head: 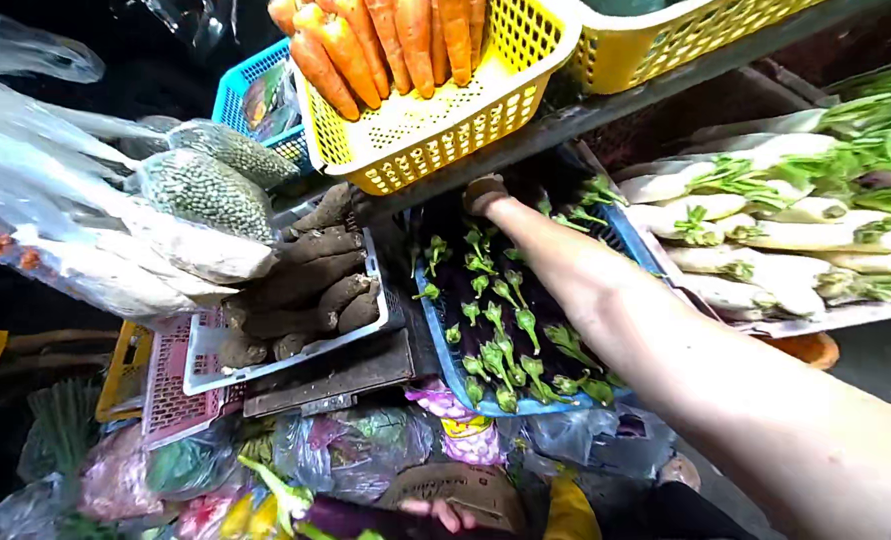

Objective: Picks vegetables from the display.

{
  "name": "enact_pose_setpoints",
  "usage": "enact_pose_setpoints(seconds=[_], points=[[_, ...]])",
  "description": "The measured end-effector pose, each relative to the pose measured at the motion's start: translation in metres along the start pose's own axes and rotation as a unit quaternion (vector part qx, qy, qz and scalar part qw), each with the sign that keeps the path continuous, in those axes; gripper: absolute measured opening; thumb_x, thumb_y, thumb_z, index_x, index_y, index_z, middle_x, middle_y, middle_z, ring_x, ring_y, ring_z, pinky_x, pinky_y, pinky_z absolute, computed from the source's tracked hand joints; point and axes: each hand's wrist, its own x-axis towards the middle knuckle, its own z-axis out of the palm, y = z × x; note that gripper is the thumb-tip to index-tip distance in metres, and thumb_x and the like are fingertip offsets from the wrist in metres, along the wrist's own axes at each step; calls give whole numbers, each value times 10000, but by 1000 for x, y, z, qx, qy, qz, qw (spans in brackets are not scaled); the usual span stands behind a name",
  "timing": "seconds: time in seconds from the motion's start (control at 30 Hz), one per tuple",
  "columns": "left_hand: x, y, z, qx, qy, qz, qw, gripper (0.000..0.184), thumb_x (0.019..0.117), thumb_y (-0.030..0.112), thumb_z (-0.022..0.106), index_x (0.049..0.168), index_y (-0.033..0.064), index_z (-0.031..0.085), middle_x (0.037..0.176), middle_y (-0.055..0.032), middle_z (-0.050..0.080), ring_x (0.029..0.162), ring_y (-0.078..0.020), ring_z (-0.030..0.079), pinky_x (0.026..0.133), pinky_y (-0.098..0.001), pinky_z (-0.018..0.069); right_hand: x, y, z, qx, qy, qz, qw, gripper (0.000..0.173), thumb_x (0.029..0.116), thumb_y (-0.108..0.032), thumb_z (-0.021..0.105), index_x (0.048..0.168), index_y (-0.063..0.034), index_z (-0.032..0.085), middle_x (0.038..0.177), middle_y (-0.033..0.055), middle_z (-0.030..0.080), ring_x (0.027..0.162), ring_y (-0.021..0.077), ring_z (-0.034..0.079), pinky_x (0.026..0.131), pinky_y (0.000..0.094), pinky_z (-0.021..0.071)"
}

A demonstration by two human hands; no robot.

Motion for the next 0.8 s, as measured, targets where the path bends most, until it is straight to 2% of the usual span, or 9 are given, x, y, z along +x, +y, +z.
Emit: enact_pose_setpoints(seconds=[0.1,0.17,0.3,0.4,0.5,0.6,0.63,0.7,0.8], points=[[24,-4,8,-61,-26,38,997,585,775,285,862,1284,97,645,1141,-146,715,1094,-301,690,992,-481,547,-30,14,-7,-15,24,-59,998,668,1041,-432,541,1534,4,425,1606,284,343,1495,499,282,1144,709,287],[39,2,24,-92,-10,54,994,557,783,272,855,1268,84,655,1150,-163,708,1117,-323,683,1002,-522,540,-90,30,-13,25,56,-190,980,538,1041,-346,561,1428,26,544,1471,284,504,1397,481,437,1105,666,375],[66,3,63,-101,53,80,990,493,802,323,838,1238,145,691,1150,-95,743,1128,-248,704,1015,-426,556,-254,71,-6,204,-110,-401,886,421,1051,-364,538,1332,-69,644,1165,118,665,1011,170,649,887,354,554],[82,-8,88,-24,64,94,993,559,801,303,850,1272,140,596,1139,-47,730,1105,-189,700,985,-382,569,-315,89,12,260,-152,-420,856,535,990,-453,641,1339,-47,634,1029,118,649,777,103,572,664,238,489],[81,-18,113,108,46,80,990,688,782,363,875,1277,63,503,1094,19,712,1016,-71,696,899,-272,592,-337,94,17,264,-106,-416,864,706,910,-499,734,1411,-32,563,1121,152,637,768,123,586,645,254,508],[73,-28,123,290,2,67,955,905,760,460,870,1309,-99,417,1095,-12,693,1010,17,668,906,-198,566,-341,97,3,315,-113,-344,877,766,823,-560,788,1332,-38,553,946,25,664,656,-4,566,580,171,492],[73,-28,125,341,-5,52,939,930,702,314,895,1340,-142,396,1137,-84,681,1054,-20,664,947,-213,551,-341,101,-2,323,-125,-308,886,741,815,-600,777,1290,-71,569,900,-15,670,660,-22,586,594,173,513],[73,-29,127,450,-21,33,892,1035,599,303,915,1382,-156,417,1209,-203,663,1130,-136,649,1007,-293,516,-340,109,-8,326,-120,-280,895,588,881,-601,709,1151,-85,624,871,-30,653,742,-22,597,670,193,513],[74,-27,126,415,-86,12,906,1078,608,472,925,1381,-100,436,1231,-141,647,1136,-68,624,994,-238,511,-341,121,-20,349,-99,-314,878,286,967,-370,686,1019,-90,660,795,-61,643,664,-59,586,603,138,499]])
